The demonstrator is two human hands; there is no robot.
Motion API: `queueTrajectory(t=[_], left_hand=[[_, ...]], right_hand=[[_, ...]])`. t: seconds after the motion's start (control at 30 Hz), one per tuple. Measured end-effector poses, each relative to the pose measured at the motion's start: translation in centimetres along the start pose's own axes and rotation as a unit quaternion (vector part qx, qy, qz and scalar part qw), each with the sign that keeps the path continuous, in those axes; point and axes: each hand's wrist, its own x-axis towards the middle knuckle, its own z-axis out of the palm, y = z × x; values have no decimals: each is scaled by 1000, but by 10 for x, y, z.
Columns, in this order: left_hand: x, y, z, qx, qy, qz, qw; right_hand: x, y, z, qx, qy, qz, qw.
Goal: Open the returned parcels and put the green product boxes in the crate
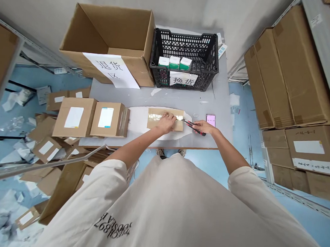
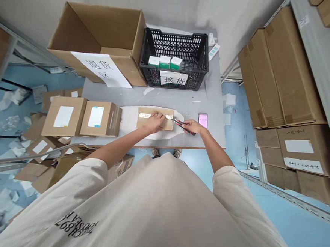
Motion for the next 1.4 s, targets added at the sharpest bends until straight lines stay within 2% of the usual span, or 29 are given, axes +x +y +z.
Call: queueTrajectory(t=[0.2, 0.33, 0.47, 0.67, 0.77, 0.9, 1.07, 1.23, 1.4], left_hand=[[-1, 2, -2, -2, -4, -2, 1000], [-1, 1, -3, -8, 4, 6, 1000], [-4, -2, -3, -19, 10, 7, 1000], [-1, -13, -9, -95, 23, -23, 995], [7, -18, -14, -100, 47, -47, 993], [15, -21, -15, -76, 59, -58, 994], [19, -21, -12, -71, 46, -60, 995], [14, -16, -7, -75, 58, -52, 994], [10, -9, 2, -81, 84, -50, 992]], right_hand=[[-8, 7, 5, 25, 12, 4, 1000], [-1, -1, 20, 46, 60, -6, 997], [3, -6, 29, 43, 61, 2, 997], [-16, 12, 25, 67, 130, 26, 989], [-24, 14, 30, 27, 172, 21, 984], [-29, 8, 41, -109, 219, -41, 969], [-30, 8, 47, -254, 230, -111, 933], [-27, 14, 47, -291, 248, -112, 917], [-23, 18, 46, -278, 256, -116, 919]])
